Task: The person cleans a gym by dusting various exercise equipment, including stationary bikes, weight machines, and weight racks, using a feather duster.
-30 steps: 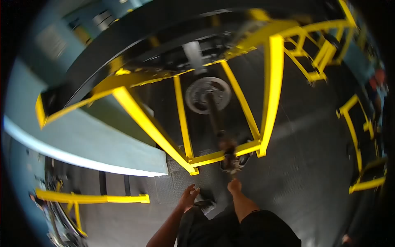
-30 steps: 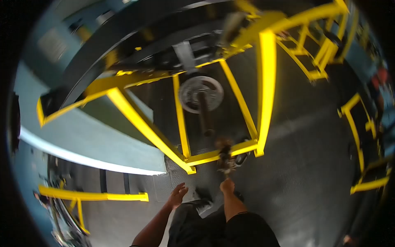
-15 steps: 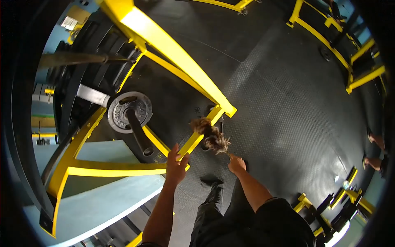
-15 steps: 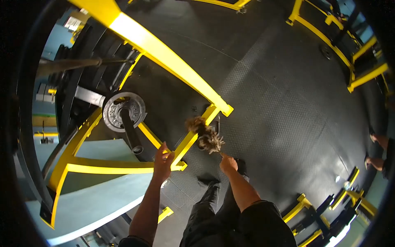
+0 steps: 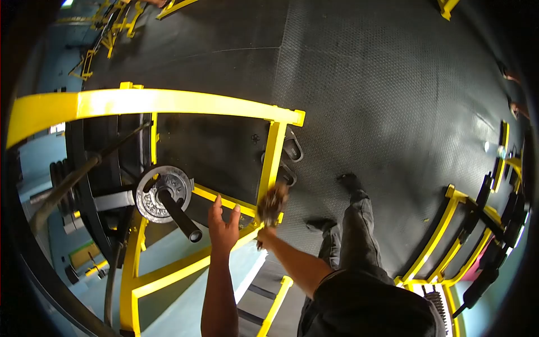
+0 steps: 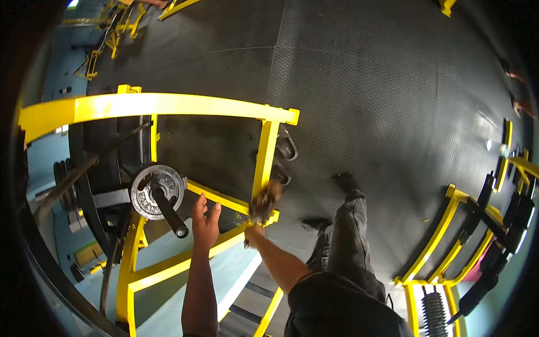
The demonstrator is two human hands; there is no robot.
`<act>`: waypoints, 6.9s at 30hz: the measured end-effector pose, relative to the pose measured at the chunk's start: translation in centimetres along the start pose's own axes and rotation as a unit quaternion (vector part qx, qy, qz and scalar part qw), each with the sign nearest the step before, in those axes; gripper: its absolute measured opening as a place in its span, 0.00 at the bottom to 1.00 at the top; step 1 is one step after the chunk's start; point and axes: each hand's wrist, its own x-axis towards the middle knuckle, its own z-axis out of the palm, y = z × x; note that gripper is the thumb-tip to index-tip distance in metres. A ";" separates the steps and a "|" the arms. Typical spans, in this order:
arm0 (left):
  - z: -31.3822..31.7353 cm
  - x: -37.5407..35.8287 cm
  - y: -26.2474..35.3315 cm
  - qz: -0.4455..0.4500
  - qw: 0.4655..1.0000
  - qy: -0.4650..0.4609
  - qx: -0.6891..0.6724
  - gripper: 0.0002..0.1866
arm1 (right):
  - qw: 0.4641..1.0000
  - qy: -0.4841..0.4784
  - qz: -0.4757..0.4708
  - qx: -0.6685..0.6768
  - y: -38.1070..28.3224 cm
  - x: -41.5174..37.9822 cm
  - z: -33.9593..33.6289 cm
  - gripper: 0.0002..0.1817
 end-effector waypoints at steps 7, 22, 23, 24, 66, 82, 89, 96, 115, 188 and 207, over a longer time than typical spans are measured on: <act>0.3 -1.6 0.1 -0.008 1.000 -0.008 -0.020 0.32 | 0.916 -0.052 -0.162 0.363 6.7 8.3 2.7 0.09; -4.6 3.9 5.0 -0.070 0.982 0.087 -0.151 0.33 | 0.881 0.040 -0.373 -0.289 -17.0 -21.7 -11.4 0.20; -5.2 3.9 6.0 -0.069 0.981 0.099 -0.151 0.33 | 0.866 0.042 -0.413 -0.279 -18.3 -21.7 -11.6 0.20; -5.8 3.9 6.8 -0.071 0.974 0.110 -0.185 0.33 | 0.824 0.033 -0.469 -0.316 -19.8 -23.3 -11.9 0.20; 1.8 30.7 9.3 -0.439 0.843 0.280 -0.131 0.55 | 0.756 0.033 -0.170 -0.631 -48.3 -17.3 -22.3 0.22; 2.0 33.6 10.9 -0.540 0.774 0.269 -0.194 0.44 | 0.712 0.077 -0.445 -0.538 -57.6 -17.2 -20.2 0.18; 1.1 32.0 6.9 -0.478 0.823 0.097 -0.292 0.42 | 0.541 -0.265 -0.596 -0.530 -59.1 -35.3 -10.4 0.15; -4.4 29.9 5.9 -0.431 0.714 0.214 -0.509 0.34 | 0.421 -0.253 -0.621 -0.611 -63.0 -34.1 0.3 0.12; -19.7 24.0 23.5 -0.430 0.682 0.542 -0.237 0.38 | -0.054 -0.229 -0.702 -0.672 -75.3 -59.0 28.2 0.08; -39.6 53.0 5.7 -0.380 0.613 0.685 -0.103 0.26 | 0.268 -0.105 -0.671 -0.683 -99.0 -32.9 49.4 0.16; -50.8 48.9 1.9 -0.474 0.366 0.797 0.077 0.26 | -0.148 -0.548 -0.636 -0.523 -66.6 -51.9 80.9 0.15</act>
